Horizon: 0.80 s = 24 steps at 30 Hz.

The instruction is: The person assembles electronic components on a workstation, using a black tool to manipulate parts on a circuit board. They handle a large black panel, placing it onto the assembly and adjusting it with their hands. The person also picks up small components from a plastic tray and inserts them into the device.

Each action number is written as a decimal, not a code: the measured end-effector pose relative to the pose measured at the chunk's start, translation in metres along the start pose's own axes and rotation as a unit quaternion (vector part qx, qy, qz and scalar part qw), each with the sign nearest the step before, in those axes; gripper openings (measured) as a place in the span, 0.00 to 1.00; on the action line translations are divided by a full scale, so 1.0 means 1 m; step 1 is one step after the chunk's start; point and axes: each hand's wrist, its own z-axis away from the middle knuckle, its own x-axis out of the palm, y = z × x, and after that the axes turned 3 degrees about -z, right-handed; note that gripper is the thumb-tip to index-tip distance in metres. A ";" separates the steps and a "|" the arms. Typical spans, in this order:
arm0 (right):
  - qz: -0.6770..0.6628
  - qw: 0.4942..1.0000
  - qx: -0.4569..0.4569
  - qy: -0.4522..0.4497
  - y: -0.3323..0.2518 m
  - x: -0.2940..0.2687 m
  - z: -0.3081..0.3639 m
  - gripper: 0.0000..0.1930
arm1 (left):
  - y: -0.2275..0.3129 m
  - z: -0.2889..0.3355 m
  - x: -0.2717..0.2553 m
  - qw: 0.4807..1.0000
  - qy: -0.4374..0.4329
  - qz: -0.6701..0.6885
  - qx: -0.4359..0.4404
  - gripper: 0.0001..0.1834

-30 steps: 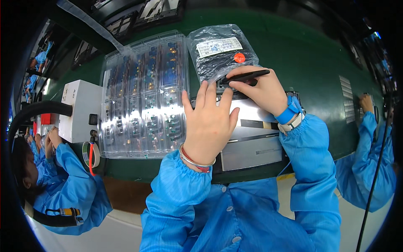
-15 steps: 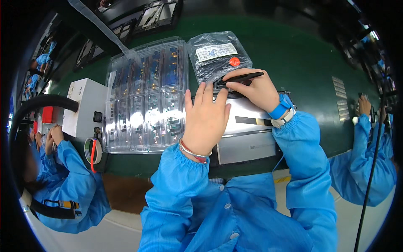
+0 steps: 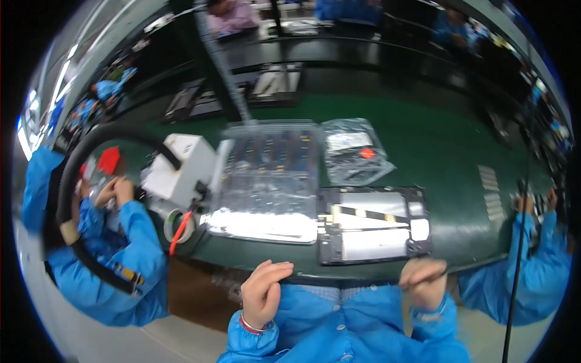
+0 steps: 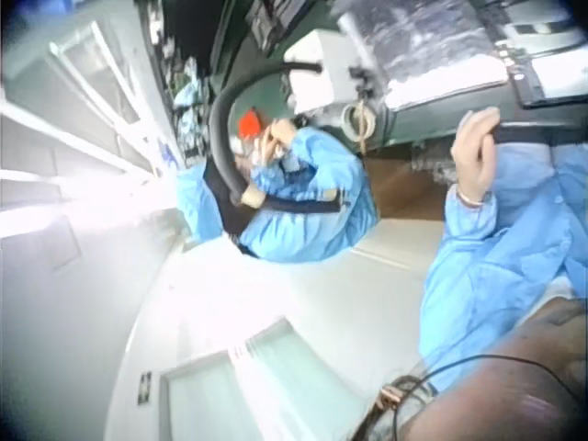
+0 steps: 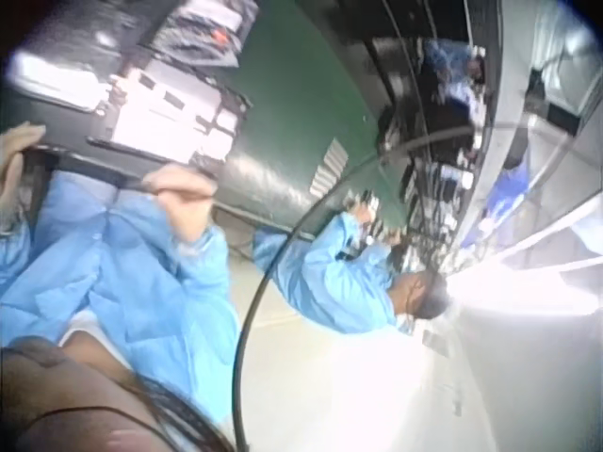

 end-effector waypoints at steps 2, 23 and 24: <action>-0.109 0.990 0.088 -0.016 0.035 0.039 0.018 0.07 | -0.024 0.028 -0.014 0.988 0.094 0.075 -0.100 0.10; -0.304 0.784 0.508 -0.187 0.248 0.305 0.011 0.10 | -0.069 0.127 -0.094 0.667 0.544 0.455 -0.228 0.12; -0.304 0.790 0.498 -0.188 0.253 0.308 0.011 0.10 | -0.071 0.125 -0.095 0.675 0.533 0.459 -0.222 0.13</action>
